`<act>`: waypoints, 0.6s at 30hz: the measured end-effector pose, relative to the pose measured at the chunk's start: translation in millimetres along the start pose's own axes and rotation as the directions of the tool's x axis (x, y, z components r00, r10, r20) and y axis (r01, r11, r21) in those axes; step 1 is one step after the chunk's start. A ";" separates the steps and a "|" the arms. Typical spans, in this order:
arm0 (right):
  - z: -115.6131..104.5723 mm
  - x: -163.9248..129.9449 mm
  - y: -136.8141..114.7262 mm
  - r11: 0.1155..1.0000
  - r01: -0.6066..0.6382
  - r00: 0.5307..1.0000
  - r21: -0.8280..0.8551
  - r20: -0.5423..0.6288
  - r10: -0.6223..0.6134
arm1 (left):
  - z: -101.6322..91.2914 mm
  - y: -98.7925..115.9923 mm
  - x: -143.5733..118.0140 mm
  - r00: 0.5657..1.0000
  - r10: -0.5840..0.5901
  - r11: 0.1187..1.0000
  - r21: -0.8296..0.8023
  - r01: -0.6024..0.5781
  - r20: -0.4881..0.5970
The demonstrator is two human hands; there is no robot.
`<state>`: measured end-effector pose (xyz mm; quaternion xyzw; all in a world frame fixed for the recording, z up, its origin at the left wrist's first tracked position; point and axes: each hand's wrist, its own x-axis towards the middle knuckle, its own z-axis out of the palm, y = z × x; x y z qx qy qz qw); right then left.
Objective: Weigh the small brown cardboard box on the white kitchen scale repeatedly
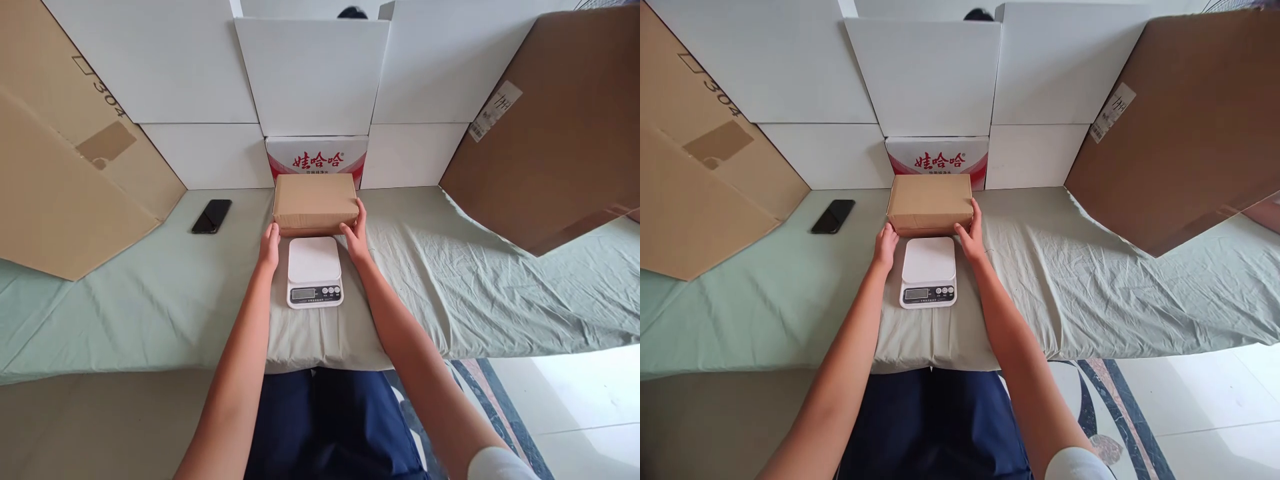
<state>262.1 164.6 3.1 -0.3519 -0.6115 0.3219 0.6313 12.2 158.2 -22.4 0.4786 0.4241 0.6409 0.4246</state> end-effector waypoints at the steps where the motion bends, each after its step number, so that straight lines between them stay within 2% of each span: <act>1: -0.4 -0.1 3.3 1.000 -0.005 1.000 -0.011 0.010 0.005 | -0.7 -2.4 0.5 1.000 -0.005 1.000 -0.003 0.005 -0.012; 3: -0.7 1.0 6.2 0.999 -0.033 0.999 -0.009 0.028 0.033 | -1.1 -4.0 2.3 0.999 -0.028 0.999 -0.019 0.027 -0.046; 12: 0.0 9.0 8.6 0.990 -0.140 0.988 0.019 0.068 0.138 | 3.9 -2.2 5.8 0.994 -0.086 0.996 -0.035 0.084 -0.061; 15: -1.1 8.9 9.2 0.988 -0.152 0.987 0.026 0.065 0.150 | 0.1 0.1 6.9 0.995 -0.086 0.996 -0.041 0.084 -0.053; 18: -3.3 7.8 10.1 0.980 -0.189 0.981 0.067 0.050 0.186 | -7.2 4.4 7.5 0.990 -0.102 0.995 -0.030 0.100 -0.095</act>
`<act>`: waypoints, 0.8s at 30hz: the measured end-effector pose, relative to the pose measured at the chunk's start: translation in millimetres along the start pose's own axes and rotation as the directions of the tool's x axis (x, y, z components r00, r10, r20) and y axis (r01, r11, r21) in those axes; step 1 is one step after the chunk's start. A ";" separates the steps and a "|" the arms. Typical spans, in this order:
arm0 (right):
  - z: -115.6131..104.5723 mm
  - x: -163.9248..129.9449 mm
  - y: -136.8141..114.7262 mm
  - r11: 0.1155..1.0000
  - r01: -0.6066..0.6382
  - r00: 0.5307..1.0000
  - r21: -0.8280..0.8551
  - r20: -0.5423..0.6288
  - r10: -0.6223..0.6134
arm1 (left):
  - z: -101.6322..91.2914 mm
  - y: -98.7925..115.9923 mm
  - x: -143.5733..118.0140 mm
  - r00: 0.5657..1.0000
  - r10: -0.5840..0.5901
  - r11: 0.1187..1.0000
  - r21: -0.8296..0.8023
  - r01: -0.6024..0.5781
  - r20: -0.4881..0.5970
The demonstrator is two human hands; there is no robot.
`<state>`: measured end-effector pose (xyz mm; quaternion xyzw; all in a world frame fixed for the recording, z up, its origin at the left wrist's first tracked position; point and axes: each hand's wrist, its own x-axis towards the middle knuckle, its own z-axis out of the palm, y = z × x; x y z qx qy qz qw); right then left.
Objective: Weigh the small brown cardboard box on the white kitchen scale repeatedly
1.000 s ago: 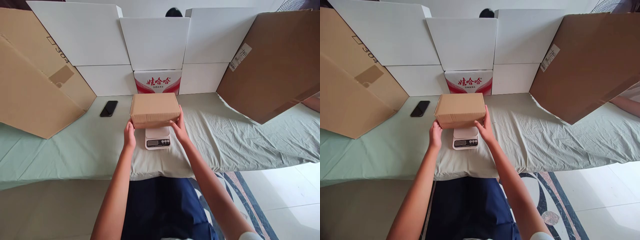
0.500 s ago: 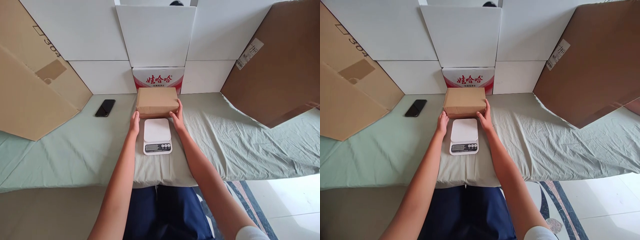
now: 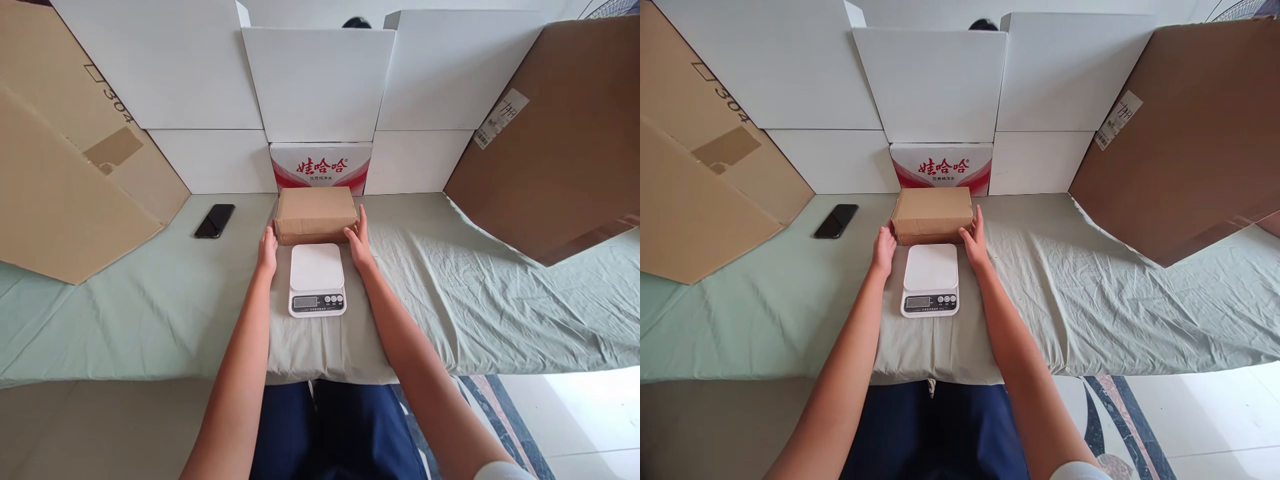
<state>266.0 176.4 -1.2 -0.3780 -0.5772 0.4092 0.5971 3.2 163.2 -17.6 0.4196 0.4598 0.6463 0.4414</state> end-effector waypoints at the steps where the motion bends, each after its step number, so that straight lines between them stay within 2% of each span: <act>1: -0.7 -0.5 0.5 1.000 -0.014 1.000 0.012 -0.006 0.014 | -2.1 1.5 -0.1 1.000 -0.009 1.000 0.009 0.009 -0.009; 5: -1.2 -4.1 1.7 0.998 -0.059 0.998 0.023 -0.017 0.059 | -2.7 4.2 -1.9 0.997 -0.038 0.999 0.022 0.036 0.070; 8: 1.1 -8.0 0.4 0.999 -0.036 0.999 -0.028 0.000 0.036 | 3.0 2.7 -3.2 0.991 -0.037 0.999 0.000 0.037 0.129; 13: 4.7 -11.0 -0.4 0.993 -0.020 1.000 -0.119 -0.013 0.018 | 7.0 0.7 -3.5 0.991 -0.023 1.000 -0.006 0.024 0.131; 20: 3.9 -10.5 1.0 0.992 -0.122 0.991 0.021 -0.050 0.123 | -0.3 6.1 -1.5 0.997 -0.055 0.998 0.033 0.053 0.049; 24: 4.0 -10.4 -1.2 0.996 -0.091 0.994 0.022 -0.049 0.092 | -0.4 7.1 -2.2 0.996 -0.057 0.998 0.037 0.055 0.072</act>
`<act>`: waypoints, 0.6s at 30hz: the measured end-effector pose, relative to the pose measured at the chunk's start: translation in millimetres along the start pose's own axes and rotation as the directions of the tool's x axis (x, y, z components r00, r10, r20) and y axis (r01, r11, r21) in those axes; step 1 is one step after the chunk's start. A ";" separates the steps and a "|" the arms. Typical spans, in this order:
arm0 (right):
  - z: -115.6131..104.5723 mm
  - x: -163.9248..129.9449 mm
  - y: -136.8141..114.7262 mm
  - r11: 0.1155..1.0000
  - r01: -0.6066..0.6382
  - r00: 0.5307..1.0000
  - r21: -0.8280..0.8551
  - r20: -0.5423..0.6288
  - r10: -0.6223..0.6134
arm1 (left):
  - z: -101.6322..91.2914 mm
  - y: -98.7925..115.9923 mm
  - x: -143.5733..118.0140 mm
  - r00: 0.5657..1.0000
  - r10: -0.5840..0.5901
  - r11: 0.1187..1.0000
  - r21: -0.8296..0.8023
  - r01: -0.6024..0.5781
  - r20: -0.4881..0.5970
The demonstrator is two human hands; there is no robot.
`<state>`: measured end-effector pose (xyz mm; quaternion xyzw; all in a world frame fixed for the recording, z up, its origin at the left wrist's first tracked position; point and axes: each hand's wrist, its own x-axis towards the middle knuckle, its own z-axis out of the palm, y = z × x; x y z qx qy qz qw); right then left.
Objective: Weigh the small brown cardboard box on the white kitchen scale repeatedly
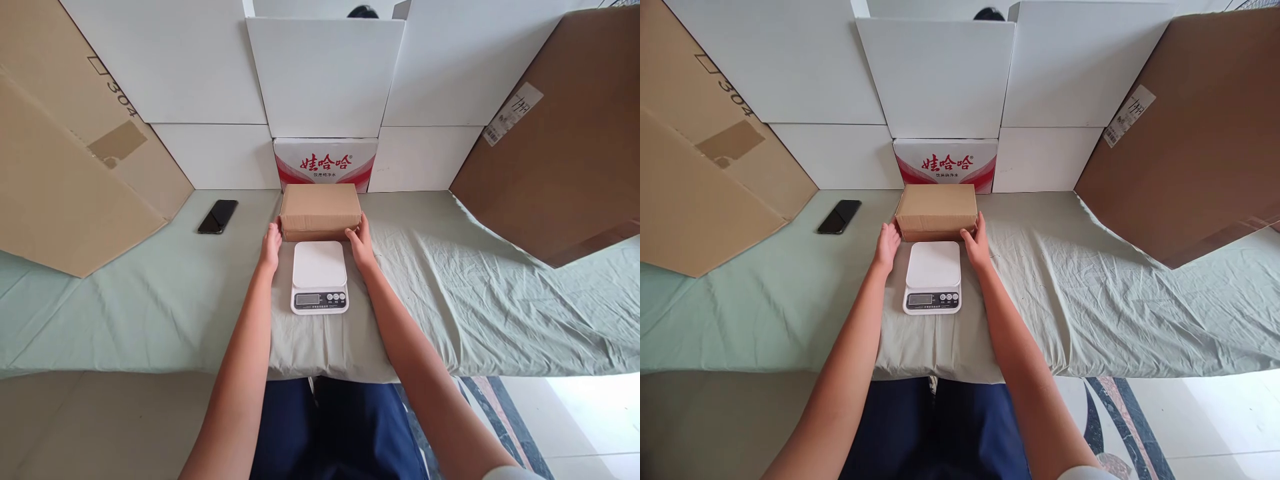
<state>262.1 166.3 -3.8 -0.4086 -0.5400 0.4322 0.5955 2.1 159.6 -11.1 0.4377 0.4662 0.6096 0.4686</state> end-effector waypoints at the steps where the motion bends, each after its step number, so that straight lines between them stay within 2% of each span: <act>1: 0.2 -0.2 -1.0 1.000 0.013 1.000 -0.015 0.005 -0.013 | 1.1 -0.5 -0.3 1.000 0.003 1.000 -0.006 -0.003 0.007; 6: 0.4 -1.6 -5.8 0.993 0.016 1.000 -0.116 0.010 -0.015 | 7.3 -4.6 -2.3 0.999 0.048 0.999 -0.023 -0.047 0.023; 10: -1.0 -1.4 -5.4 0.994 0.015 1.000 -0.106 0.023 -0.013 | 9.2 -6.2 -5.0 0.994 0.099 0.995 -0.008 -0.099 0.043; 15: -2.3 -1.3 -7.9 0.987 0.124 0.991 -0.106 0.064 -0.118 | 9.8 0.6 -9.5 0.994 0.108 0.993 0.040 -0.108 0.003; 18: -0.8 -6.0 -17.3 0.973 0.208 0.977 -0.103 0.079 -0.200 | 11.2 11.3 -20.2 0.985 0.168 0.982 0.091 -0.164 -0.040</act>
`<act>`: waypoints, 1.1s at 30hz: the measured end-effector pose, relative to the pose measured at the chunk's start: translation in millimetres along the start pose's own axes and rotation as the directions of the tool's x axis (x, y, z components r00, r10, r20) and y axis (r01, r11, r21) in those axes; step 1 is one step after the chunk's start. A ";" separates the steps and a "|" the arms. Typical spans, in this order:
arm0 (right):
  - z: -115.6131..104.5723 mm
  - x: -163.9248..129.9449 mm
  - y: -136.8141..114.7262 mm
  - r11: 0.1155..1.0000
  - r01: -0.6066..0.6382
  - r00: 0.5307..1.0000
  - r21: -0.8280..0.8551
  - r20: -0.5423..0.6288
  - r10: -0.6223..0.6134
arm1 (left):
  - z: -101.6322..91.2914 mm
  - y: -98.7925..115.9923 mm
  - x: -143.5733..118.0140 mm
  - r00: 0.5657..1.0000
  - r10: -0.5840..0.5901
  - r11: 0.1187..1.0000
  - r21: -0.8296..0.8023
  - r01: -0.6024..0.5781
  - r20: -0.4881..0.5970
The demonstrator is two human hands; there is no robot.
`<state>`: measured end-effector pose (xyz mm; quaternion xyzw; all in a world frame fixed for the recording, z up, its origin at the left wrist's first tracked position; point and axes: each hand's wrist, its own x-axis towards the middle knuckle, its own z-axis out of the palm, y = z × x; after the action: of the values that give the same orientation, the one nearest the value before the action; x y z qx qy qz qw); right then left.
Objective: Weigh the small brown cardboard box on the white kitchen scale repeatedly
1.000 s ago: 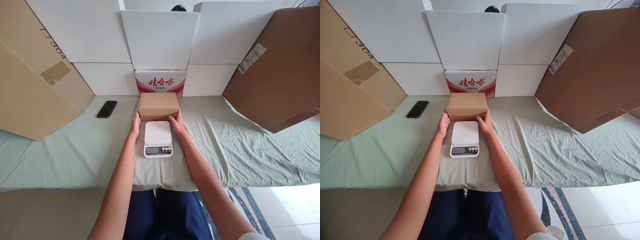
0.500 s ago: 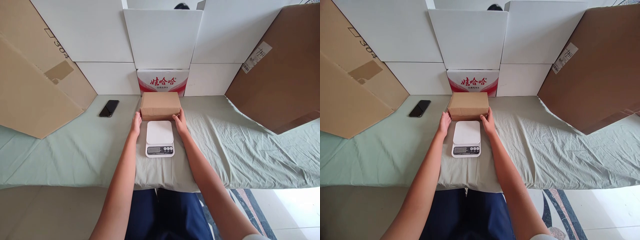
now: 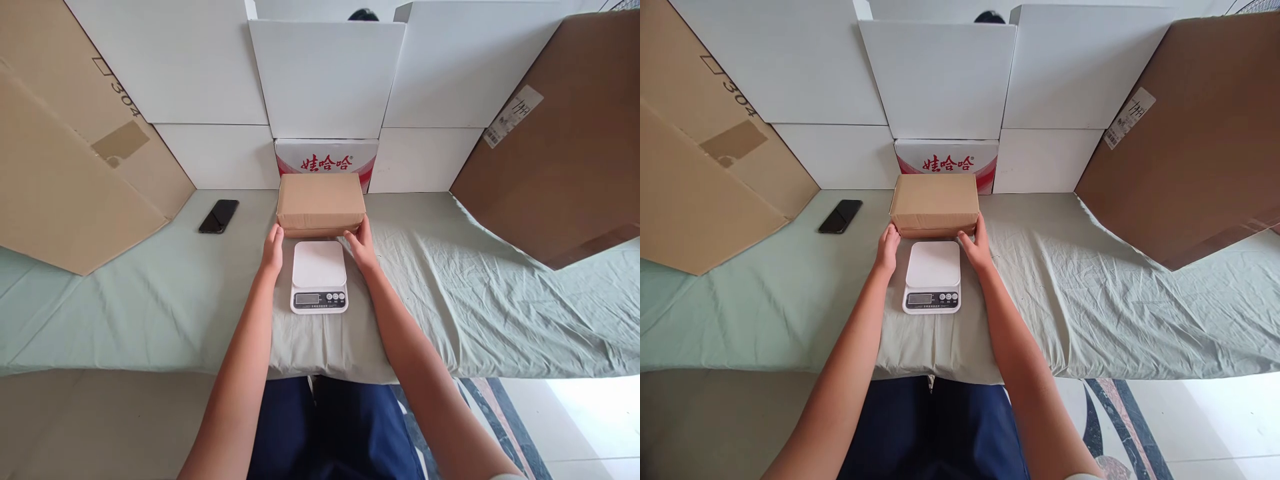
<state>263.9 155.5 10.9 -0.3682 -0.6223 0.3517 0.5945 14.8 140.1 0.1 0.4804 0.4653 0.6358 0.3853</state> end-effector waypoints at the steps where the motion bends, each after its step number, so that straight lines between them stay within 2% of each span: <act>1: 0.2 -2.6 -5.2 1.000 0.027 1.000 -0.007 -0.005 -0.027 | 0.3 5.3 -5.7 0.999 0.036 0.999 0.017 -0.035 -0.008; 6: -2.8 -37.0 -35.7 0.990 0.086 0.994 -0.116 -0.050 -0.093 | 1.4 30.0 -57.4 0.979 0.203 0.978 0.052 -0.203 0.007; 10: -7.5 -79.2 -49.2 0.985 0.074 0.992 -0.153 -0.092 -0.089 | -4.4 34.2 -104.4 0.984 0.174 0.982 0.061 -0.177 0.045; 13: -9.1 -101.6 -51.9 0.988 0.056 0.996 -0.143 -0.066 -0.066 | -10.9 29.9 -125.2 0.990 0.137 0.989 0.058 -0.138 0.011; 16: -9.3 -110.3 -52.7 0.990 0.033 0.998 -0.140 -0.052 -0.040 | -14.8 24.5 -131.8 0.993 0.111 0.993 0.046 -0.110 -0.027; 22: -8.2 -110.5 -53.4 0.993 0.025 0.998 -0.119 -0.054 -0.032 | -15.7 16.9 -128.5 0.996 0.080 0.997 0.004 -0.080 -0.028; 33: -6.2 -112.7 -56.9 0.993 0.001 0.997 -0.121 -0.074 -0.010 | -14.8 18.9 -128.9 0.995 0.093 0.994 0.059 -0.090 -0.045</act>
<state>270.3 29.4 6.8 -0.4146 -0.6208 0.2980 0.5949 30.8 11.0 -15.8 0.4966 0.4701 0.6505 0.3306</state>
